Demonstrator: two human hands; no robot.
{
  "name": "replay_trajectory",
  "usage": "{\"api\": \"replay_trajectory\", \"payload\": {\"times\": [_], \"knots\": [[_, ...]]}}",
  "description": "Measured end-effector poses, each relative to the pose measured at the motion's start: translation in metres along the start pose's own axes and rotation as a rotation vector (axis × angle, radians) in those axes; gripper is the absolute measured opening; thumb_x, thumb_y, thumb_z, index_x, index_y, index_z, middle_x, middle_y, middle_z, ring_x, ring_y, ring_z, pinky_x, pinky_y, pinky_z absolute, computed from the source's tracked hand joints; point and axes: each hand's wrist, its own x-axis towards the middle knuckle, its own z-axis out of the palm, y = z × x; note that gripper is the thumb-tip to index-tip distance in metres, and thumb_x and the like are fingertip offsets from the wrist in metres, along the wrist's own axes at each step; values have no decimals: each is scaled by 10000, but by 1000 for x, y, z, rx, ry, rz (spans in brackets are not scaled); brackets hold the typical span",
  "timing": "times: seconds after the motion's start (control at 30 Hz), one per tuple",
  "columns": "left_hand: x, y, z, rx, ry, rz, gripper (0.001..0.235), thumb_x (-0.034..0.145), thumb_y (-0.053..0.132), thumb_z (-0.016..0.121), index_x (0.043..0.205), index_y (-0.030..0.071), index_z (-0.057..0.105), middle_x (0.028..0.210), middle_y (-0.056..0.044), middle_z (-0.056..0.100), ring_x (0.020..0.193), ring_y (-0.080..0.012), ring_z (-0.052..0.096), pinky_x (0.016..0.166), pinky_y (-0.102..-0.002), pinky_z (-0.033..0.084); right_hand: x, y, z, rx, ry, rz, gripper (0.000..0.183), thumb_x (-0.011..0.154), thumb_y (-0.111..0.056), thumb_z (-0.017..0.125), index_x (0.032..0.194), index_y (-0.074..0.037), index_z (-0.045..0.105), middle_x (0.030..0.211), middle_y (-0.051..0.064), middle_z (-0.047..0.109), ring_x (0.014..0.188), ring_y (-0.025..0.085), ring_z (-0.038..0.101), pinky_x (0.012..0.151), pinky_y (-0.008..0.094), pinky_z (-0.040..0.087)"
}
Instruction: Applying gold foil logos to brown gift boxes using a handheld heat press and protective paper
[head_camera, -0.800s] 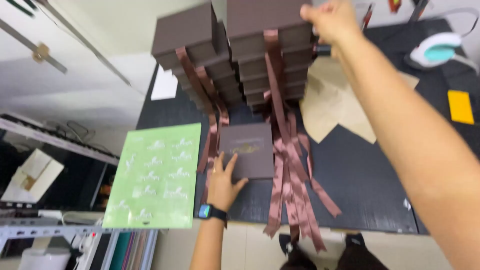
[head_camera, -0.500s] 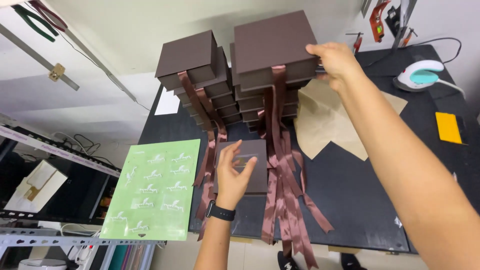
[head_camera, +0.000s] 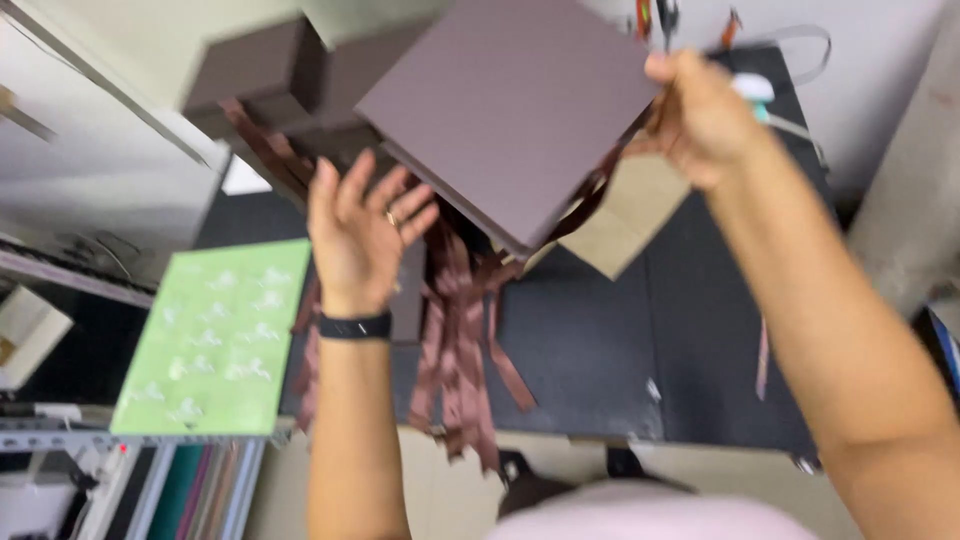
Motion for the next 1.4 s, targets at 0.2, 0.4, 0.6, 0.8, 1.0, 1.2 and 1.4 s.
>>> {"api": "replay_trajectory", "payload": {"times": [0.2, 0.4, 0.6, 0.8, 1.0, 1.2, 1.4], "knots": [[-27, -64, 55, 309, -504, -29, 742, 858, 372, 703, 1491, 72, 458, 1397, -110, 601, 1168, -222, 631, 962, -333, 523, -73, -33, -44, -228, 109, 0, 186, 925, -328, 579, 864, -164, 643, 766, -50, 653, 654, 105, 658, 580, 247, 520], [-61, -131, 115, 196, -258, 10, 548, 830, 269, 712, 1310, 48, 567, 1209, -110, 656, 1075, -253, 649, 906, -378, 552, -87, 4, -96, 141, -342, 15, 706, 750, -621, 665, 1203, -79, 663, 1053, 162, 750, 837, 250, 746, 763, 406, 637], [-52, -161, 106, 352, -94, 277, 686, 824, 284, 761, 1413, 72, 480, 1337, -130, 619, 1212, -267, 624, 1031, -415, 555, -112, 51, -189, -150, -817, -24, 868, 948, -863, 609, 749, -18, 603, 483, -26, 419, 439, 134, 494, 504, 272, 477], [-71, -255, 34, 486, 199, -145, 1083, 783, 334, 743, 1604, 80, 84, 1702, -109, 96, 1561, -208, 137, 1228, -403, 222, -99, 36, -306, -806, 86, 336, 274, 990, -48, 678, 1254, -82, 739, 974, 80, 697, 612, 144, 358, 521, 264, 285], [-85, -314, -4, 436, 235, -212, 988, 860, 248, 685, 1614, 130, 58, 1666, -59, 270, 1480, -170, 364, 1169, -336, 382, -60, 85, -385, -660, 494, 12, 327, 1006, -95, 586, 1271, -239, 711, 975, -58, 708, 658, 25, 569, 606, 118, 476], [-100, -317, -8, 1292, 241, 5, 1151, 719, 533, 791, 1613, 126, 192, 1456, -155, 377, 1430, -327, 331, 1192, -469, 279, -155, 91, -232, -1392, 285, -411, 325, 946, -12, 667, 1265, 8, 726, 1252, 214, 687, 1155, 388, 602, 995, 515, 453], [-125, -306, 39, 1384, 2, 75, 1443, 522, 258, 1031, 1633, 66, 130, 1606, -365, -26, 1487, -602, -14, 1176, -679, 95, -208, 198, -166, -917, 117, 91, 280, 944, -272, 758, 1127, -63, 784, 1129, 107, 767, 970, 285, 733, 813, 374, 583]]}}
